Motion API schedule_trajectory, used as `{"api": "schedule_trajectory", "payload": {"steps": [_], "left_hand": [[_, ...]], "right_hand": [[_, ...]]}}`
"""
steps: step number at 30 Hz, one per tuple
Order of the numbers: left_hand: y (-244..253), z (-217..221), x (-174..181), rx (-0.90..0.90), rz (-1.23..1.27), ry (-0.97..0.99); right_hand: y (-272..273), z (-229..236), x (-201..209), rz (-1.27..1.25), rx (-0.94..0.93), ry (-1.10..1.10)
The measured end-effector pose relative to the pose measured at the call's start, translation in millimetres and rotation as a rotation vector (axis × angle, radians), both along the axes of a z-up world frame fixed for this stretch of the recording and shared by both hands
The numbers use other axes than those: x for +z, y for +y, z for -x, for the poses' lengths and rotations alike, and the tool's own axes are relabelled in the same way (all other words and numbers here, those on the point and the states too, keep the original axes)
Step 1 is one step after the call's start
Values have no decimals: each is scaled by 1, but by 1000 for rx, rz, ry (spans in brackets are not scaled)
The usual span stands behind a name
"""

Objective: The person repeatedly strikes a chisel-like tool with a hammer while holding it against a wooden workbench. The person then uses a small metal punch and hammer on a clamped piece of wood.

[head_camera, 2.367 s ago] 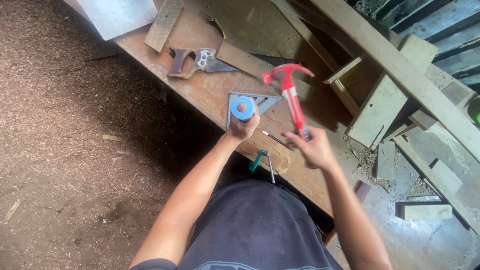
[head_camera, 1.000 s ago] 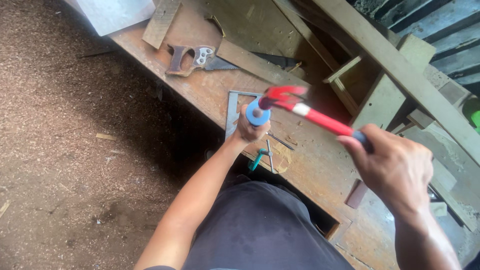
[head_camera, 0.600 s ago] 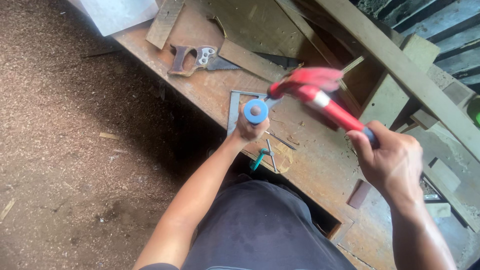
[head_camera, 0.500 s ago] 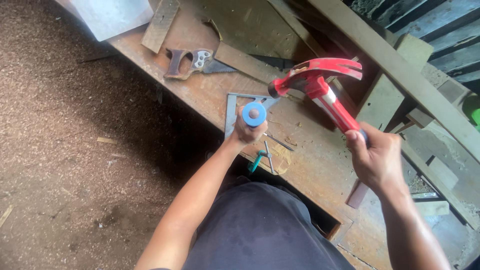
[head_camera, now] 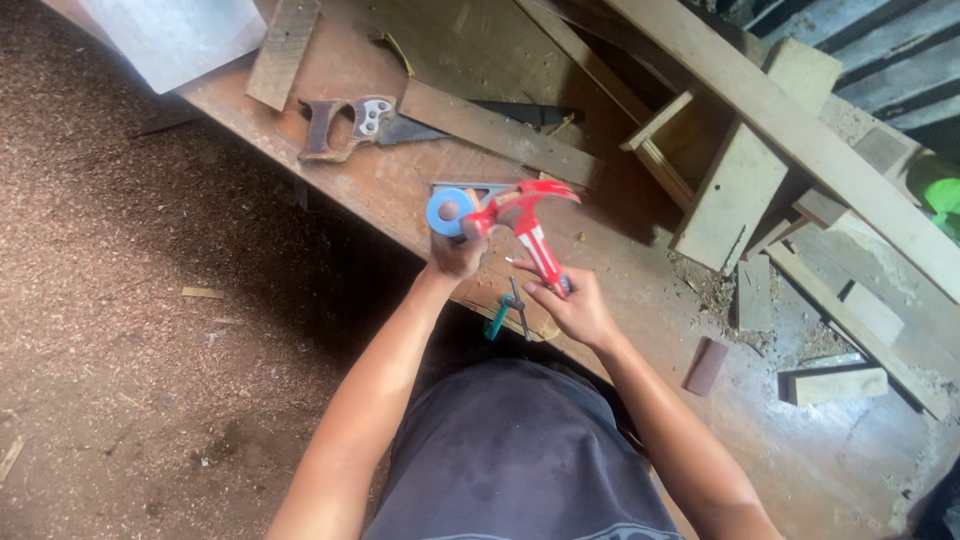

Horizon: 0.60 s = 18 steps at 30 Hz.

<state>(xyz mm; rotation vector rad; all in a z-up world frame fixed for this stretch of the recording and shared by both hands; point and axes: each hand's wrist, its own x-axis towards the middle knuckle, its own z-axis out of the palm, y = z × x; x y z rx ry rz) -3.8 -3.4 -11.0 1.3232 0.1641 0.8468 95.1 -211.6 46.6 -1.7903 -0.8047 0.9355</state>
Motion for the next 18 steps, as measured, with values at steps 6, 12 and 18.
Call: {"api": "schedule_trajectory", "payload": {"steps": [6, 12, 18], "left_hand": [[5, 5, -3, -29, 94, 47], [4, 2, 5, 83, -31, 58], [0, -2, 10, 39, -121, 16]], "right_hand": [[5, 0, -14, -89, 24, 132], [5, -19, 0, 33, -41, 7], [-5, -63, 51, 47, -128, -221]]}}
